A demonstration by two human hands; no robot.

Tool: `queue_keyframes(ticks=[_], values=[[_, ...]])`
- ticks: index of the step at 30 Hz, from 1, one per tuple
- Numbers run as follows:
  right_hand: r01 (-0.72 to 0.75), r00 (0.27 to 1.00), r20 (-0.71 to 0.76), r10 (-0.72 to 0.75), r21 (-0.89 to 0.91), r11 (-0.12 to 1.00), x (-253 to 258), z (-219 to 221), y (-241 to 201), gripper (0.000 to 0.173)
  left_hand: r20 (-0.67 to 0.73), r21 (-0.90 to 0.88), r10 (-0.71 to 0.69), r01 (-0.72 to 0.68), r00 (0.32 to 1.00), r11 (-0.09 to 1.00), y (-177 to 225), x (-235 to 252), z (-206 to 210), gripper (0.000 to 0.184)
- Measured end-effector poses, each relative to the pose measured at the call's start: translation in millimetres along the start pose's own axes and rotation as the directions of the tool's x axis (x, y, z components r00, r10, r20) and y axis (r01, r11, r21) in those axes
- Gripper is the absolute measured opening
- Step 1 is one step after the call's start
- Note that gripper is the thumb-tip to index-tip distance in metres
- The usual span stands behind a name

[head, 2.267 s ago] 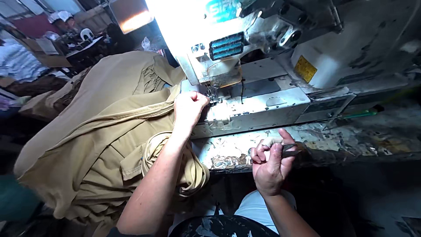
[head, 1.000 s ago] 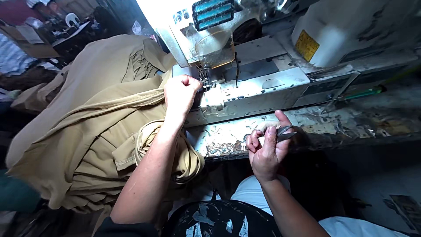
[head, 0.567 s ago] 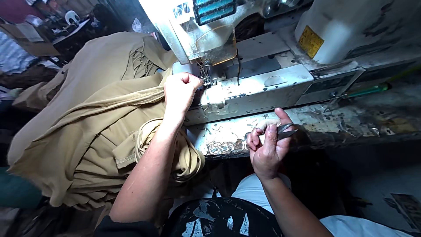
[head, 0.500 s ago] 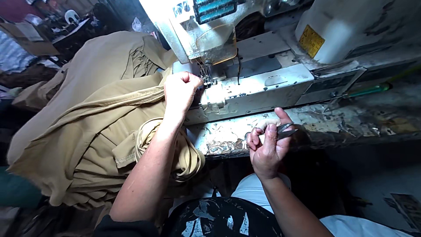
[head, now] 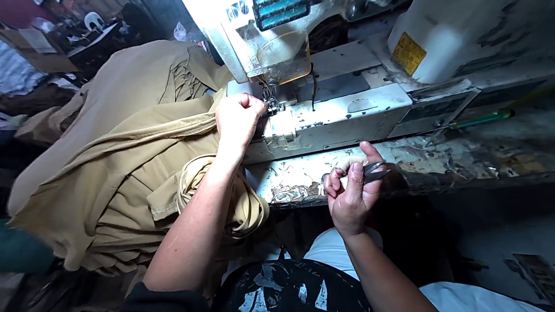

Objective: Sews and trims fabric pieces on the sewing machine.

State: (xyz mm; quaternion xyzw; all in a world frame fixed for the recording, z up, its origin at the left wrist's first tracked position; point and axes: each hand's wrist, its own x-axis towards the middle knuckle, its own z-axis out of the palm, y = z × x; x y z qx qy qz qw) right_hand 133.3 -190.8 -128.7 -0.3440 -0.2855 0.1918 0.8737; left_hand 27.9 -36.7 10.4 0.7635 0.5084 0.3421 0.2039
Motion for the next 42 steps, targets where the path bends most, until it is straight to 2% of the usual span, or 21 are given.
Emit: queue_keyframes(ticks=[8, 26, 28, 30, 32, 33, 35, 37, 40, 42], values=[[-0.002, 1.000, 0.005, 0.002, 0.008, 1.000, -1, 0, 0, 0.027, 0.043, -0.031, -0.018, 0.019, 0.999, 0.999, 0, 4, -2, 0.019], [0.007, 1.000, 0.010, -0.007, -0.017, 1.000, -1, 0, 0, 0.026, 0.027, -0.026, 0.009, -0.008, 1.000, 1.000, 0, 0, 0, 0.016], [-0.029, 0.999, 0.021, 0.030, -0.060, 0.998, 2, 2, -4, 0.027, 0.057, -0.065, 0.042, -0.038, 0.998, 0.997, 0, -2, -5, 0.016], [0.026, 0.994, 0.109, -0.002, -0.214, 0.976, 10, 5, -9, 0.029, 0.095, -0.147, 0.061, -0.047, 0.994, 0.988, -1, -3, -12, 0.013], [0.233, 0.951, 0.293, -0.099, -0.470, 0.851, 28, 13, -19, 0.027, 0.120, -0.274, 0.085, -0.049, 0.989, 0.960, -6, -1, -16, 0.006], [0.362, 0.910, 0.389, -0.142, -0.583, 0.727, 38, 20, -26, 0.025, 0.136, -0.318, 0.103, -0.055, 0.985, 0.946, -8, 1, -17, 0.006], [0.531, 0.835, 0.521, -0.179, -0.677, 0.510, 58, 39, -35, 0.021, 0.170, -0.317, 0.146, -0.086, 0.975, 0.945, -8, 5, -16, 0.011], [0.562, 0.818, 0.554, -0.157, -0.710, 0.424, 71, 56, -36, 0.021, 0.206, -0.248, 0.183, -0.130, 0.961, 0.960, -8, 11, -15, 0.012], [0.545, 0.834, 0.537, -0.126, -0.767, 0.339, 77, 74, -35, 0.020, 0.234, -0.169, 0.246, -0.210, 0.941, 0.963, -10, 18, -14, 0.008], [0.530, 0.846, 0.519, -0.121, -0.798, 0.286, 77, 78, -33, 0.018, 0.229, -0.157, 0.241, -0.209, 0.943, 0.965, -10, 17, -13, 0.006]])
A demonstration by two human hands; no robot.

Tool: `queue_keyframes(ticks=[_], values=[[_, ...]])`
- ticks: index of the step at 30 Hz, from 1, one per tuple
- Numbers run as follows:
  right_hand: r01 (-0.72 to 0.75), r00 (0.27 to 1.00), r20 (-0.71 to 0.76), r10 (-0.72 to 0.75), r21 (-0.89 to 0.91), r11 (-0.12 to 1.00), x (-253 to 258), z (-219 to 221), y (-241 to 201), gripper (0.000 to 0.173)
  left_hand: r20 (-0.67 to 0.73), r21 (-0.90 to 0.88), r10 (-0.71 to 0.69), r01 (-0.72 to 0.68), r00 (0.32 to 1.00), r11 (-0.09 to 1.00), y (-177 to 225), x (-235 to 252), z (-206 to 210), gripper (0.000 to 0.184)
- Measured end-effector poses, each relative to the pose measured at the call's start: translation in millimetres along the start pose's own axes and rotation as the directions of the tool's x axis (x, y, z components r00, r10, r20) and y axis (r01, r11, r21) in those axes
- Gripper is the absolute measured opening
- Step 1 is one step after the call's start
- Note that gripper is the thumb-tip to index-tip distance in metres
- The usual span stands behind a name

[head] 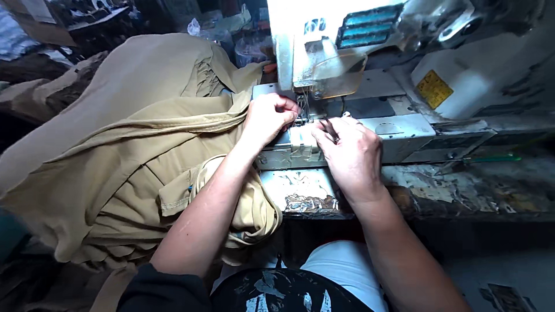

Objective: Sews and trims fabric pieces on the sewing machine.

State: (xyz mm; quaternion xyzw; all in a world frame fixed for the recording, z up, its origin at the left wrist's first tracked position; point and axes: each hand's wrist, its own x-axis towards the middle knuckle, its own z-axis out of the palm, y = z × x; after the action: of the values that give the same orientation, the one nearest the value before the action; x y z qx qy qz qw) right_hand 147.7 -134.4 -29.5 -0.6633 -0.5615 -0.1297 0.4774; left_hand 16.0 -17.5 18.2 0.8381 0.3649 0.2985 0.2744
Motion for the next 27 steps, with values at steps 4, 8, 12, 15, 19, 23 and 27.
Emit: queue_keyframes(ticks=[4, 8, 12, 15, 19, 23, 27], values=[[-0.016, 1.000, -0.002, 0.016, -0.039, 0.999, -1, 1, 3, 0.020, -0.028, 0.000, -0.023, 0.023, 0.999, 1.000, -1, -2, 4, 0.007], [-0.072, 0.997, 0.006, 0.072, 0.087, 0.994, -3, -1, 7, 0.019, -0.072, -0.002, -0.008, 0.008, 0.997, 1.000, -2, -4, 7, 0.007], [-0.187, 0.982, 0.064, 0.176, 0.337, 0.923, -6, -11, 2, 0.008, -0.114, -0.024, -0.043, 0.040, 0.993, 0.999, 0, -6, 5, 0.014], [-0.164, 0.984, 0.029, 0.177, 0.542, 0.824, -5, -13, -5, 0.003, -0.099, -0.392, -0.195, 0.142, 0.976, 0.909, 8, -10, -2, 0.014], [-0.110, 0.993, 0.019, 0.117, 0.519, 0.848, -1, -5, -11, 0.006, 0.089, -0.945, -0.452, 0.218, 0.887, 0.243, 23, -18, -19, 0.025], [-0.008, 0.998, 0.055, -0.013, 0.370, 0.929, -6, 5, -11, 0.011, 0.089, -0.996, -0.562, 0.070, 0.823, -0.055, 10, -11, -30, 0.041], [-0.002, 1.000, 0.024, -0.007, 0.366, 0.931, -20, 6, -8, 0.032, -0.035, -0.992, -0.635, 0.053, 0.771, 0.118, -19, -4, -30, 0.041]])
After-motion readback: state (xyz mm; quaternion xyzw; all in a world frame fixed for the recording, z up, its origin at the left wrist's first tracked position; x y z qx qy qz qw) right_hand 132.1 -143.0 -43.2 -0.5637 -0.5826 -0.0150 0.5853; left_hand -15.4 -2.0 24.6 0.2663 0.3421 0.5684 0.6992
